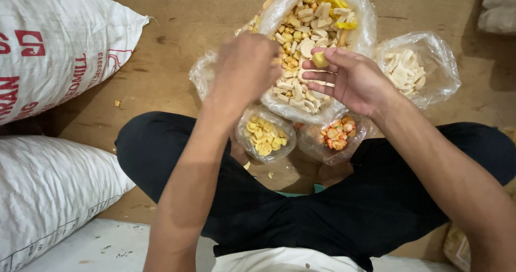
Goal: The person sits on the floor and sorts mixed snack pieces from a large plastic bag into smaller bags by type. They pick up handfuls of snacks, separate them by color and shape, and place each type into its corresponding bag.
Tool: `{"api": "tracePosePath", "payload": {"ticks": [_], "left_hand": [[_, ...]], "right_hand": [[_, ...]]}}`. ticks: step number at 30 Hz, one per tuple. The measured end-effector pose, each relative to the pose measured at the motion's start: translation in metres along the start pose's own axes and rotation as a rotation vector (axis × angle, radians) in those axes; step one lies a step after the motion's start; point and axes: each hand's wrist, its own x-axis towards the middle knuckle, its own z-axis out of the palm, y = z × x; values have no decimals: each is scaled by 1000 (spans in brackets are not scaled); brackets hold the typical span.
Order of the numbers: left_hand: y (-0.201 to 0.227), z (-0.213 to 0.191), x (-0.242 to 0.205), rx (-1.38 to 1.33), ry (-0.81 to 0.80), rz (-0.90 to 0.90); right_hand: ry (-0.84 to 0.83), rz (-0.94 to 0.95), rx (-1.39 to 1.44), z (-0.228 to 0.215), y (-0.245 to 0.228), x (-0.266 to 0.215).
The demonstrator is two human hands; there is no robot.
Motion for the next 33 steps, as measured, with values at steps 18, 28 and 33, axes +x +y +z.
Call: {"api": "tracePosePath", "payload": {"ticks": [18,28,33], "left_hand": [[-29,9,-2,255,-157,-318],[-20,10,2,207,16,-228],[-19,15,7,195,41,-194]], "right_hand": [[-617,69,-1010,2,37,0],[-237,113,-1066,-1,24,38],[-60,-228,-1297,-21,32,104]]}}
